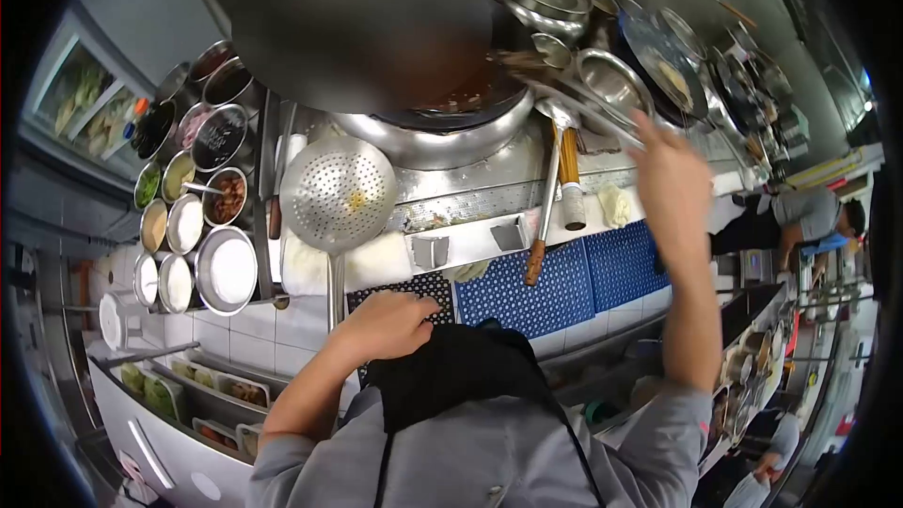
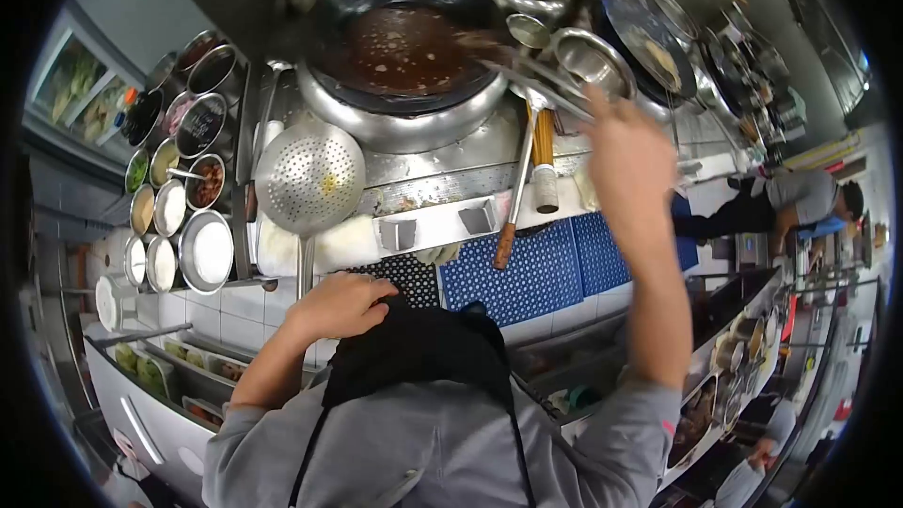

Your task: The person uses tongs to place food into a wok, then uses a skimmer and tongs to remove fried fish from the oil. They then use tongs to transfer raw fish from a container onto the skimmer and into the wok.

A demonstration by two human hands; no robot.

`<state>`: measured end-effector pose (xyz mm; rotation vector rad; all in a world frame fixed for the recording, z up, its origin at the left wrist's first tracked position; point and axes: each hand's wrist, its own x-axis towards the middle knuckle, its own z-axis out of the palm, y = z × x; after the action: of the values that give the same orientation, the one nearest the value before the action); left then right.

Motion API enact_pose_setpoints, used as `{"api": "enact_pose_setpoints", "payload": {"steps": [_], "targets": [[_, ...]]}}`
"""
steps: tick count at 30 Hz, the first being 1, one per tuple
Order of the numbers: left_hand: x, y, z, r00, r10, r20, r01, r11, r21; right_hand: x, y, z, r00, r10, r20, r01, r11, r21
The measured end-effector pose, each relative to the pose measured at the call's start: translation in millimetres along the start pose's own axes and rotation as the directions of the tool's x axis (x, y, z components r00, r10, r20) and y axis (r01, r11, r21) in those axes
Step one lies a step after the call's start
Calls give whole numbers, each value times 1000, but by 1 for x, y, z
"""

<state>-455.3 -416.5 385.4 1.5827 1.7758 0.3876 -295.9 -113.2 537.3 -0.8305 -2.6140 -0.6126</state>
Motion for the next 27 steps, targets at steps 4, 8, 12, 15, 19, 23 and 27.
{"api": "enact_pose_setpoints", "payload": {"steps": [4,8,12,15,19,23,27], "targets": [[-53,-16,19,971,-126,-202,104,988,-119,69,-129,47,953,-296,62,298,954,-29],[-81,-22,38,935,-231,-267,183,964,-193,96,-201,77,953,-278,117,289,953,-85],[-88,-15,45,925,-239,-294,168,954,-248,97,-188,43,949,-288,126,286,958,34],[-74,-10,47,943,-227,-242,140,934,-328,66,-138,32,986,-160,37,158,986,42],[-45,8,35,955,-239,-174,178,935,-306,12,-48,54,988,106,112,-128,969,210],[-12,29,24,977,-162,-136,132,970,-206,-59,63,67,822,446,354,-521,840,151],[33,62,9,990,-142,-9,139,976,-166,-113,147,161,621,656,429,-731,683,15]]}}
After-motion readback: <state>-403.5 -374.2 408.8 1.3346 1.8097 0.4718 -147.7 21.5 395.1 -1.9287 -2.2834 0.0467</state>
